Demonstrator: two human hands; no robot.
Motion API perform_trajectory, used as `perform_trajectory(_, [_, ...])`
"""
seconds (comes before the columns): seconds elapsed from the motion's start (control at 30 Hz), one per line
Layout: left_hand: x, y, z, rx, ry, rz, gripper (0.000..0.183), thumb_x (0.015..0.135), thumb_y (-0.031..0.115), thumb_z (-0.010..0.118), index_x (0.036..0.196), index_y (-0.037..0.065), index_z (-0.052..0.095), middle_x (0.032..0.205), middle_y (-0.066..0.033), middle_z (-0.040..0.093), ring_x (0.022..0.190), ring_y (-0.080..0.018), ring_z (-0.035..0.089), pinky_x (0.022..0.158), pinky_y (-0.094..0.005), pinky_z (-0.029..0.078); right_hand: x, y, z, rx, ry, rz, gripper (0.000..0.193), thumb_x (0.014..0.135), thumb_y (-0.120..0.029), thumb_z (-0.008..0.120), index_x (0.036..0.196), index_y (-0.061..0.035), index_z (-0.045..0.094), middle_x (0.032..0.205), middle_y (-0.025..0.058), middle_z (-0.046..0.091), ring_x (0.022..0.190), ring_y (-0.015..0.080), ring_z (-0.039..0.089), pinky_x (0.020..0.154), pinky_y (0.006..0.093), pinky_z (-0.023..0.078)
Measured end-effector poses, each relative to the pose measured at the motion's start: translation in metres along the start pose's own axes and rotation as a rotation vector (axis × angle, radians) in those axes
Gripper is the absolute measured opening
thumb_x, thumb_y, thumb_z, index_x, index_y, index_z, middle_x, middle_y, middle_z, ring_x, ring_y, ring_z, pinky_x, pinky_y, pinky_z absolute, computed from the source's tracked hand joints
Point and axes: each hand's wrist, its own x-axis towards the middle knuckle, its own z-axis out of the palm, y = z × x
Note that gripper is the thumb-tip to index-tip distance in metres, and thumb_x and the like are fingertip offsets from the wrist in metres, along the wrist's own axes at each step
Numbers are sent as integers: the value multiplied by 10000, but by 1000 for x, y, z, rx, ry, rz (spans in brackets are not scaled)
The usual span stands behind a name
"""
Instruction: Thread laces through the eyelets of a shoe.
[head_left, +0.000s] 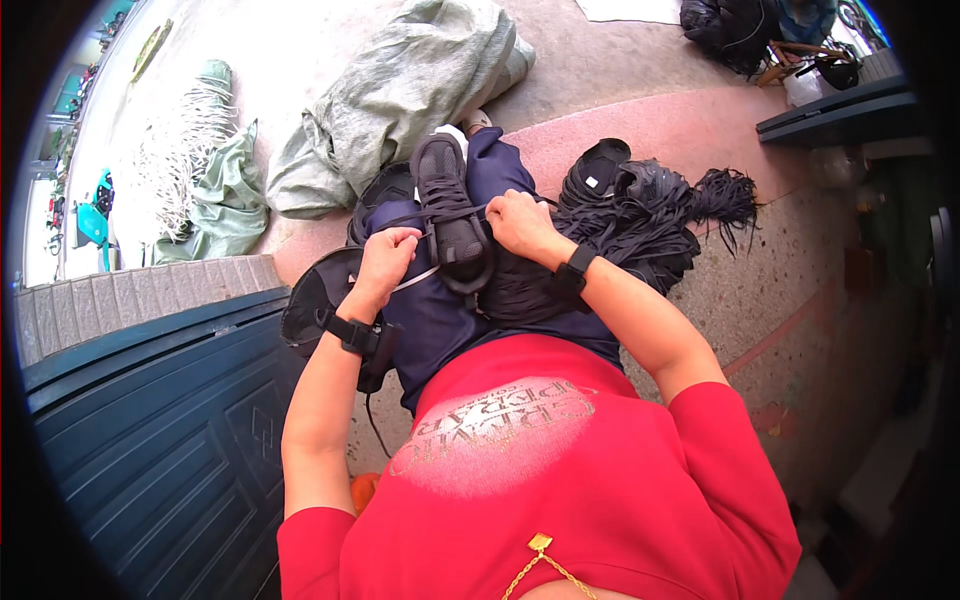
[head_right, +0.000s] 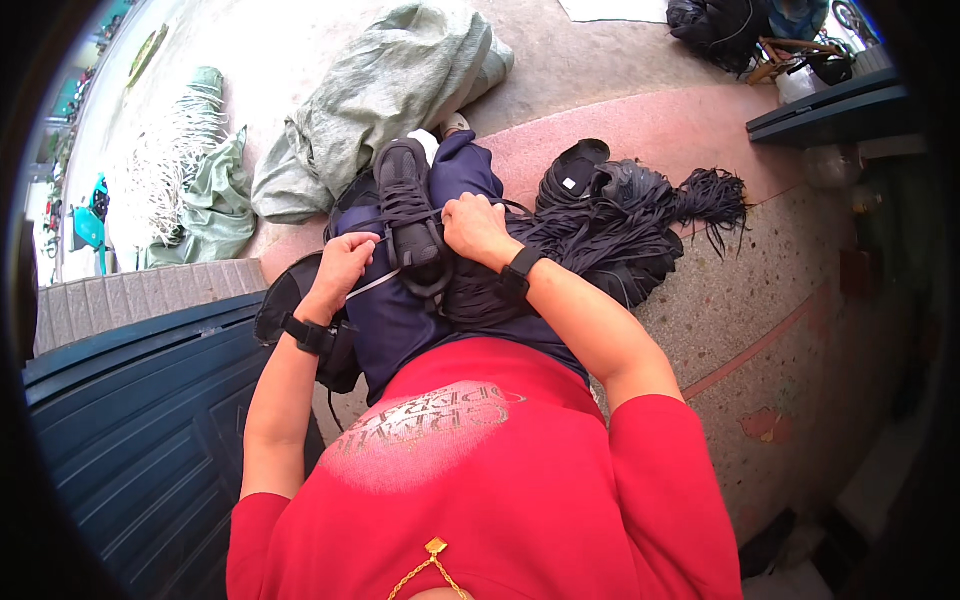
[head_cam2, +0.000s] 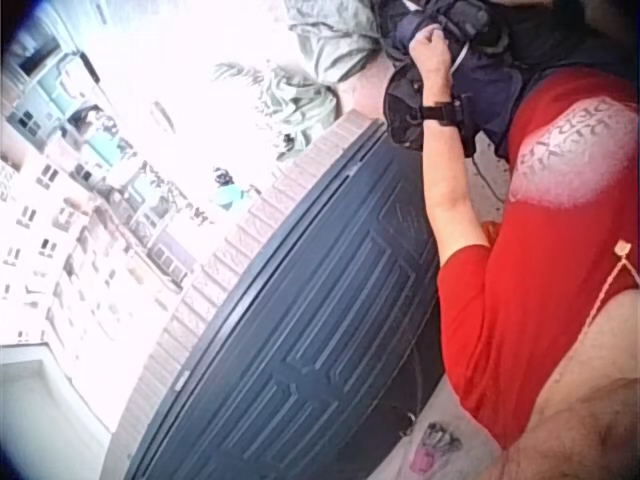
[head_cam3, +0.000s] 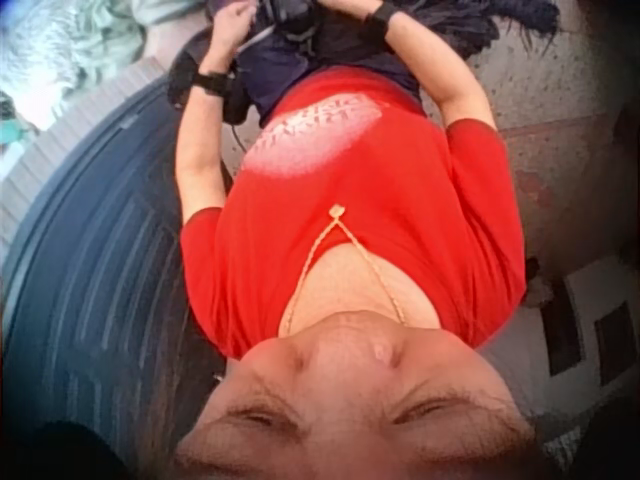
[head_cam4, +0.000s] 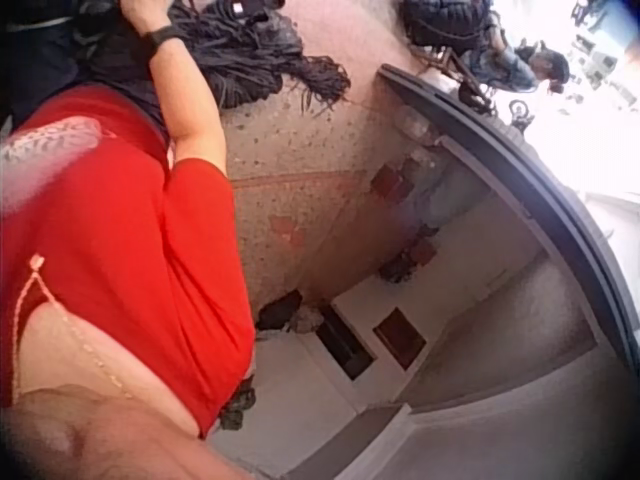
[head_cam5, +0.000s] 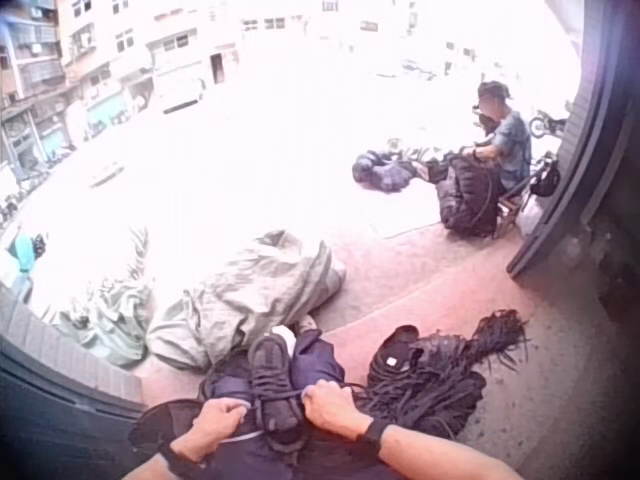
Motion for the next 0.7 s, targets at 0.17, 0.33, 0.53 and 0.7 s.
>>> perform_trajectory(0.17, [5, -23, 3, 143, 146, 174, 212, 774, 167, 555, 880, 0, 632, 766, -107, 634, 700, -166, 599, 643, -276, 449, 2, -6, 2, 8, -13, 56, 216, 808, -225, 452, 868, -122, 632, 921, 93, 553, 917, 274, 496, 757, 440, 347])
perform_trajectory(0.33, [5, -16, 11, 375, 279, 224, 206, 779, 181, 569, 878, 12, 633, 739, -129, 627, 681, -174, 597, 648, -280, 446, 3, -10, 2, -38, 1, 12, 211, 797, -214, 461, 851, -105, 633, 911, 103, 563, 903, 278, 507, 745, 444, 355])
perform_trajectory(0.53, [11, -14, 23, 581, 370, 251, 187, 775, 246, 553, 794, 81, 641, 771, -128, 616, 765, -308, 581, 674, -399, 449, 5, -15, 8, -118, -14, -10, 198, 749, -183, 487, 792, -70, 644, 873, 118, 581, 880, 282, 531, 719, 447, 382])
perform_trajectory(0.7, [11, -12, 25, 608, 413, 388, 181, 767, 210, 554, 783, 45, 628, 740, -160, 600, 725, -318, 579, 652, -385, 448, 4, -13, 5, -133, -20, -61, 197, 749, -185, 489, 785, -81, 653, 859, 115, 585, 871, 275, 537, 720, 440, 387])
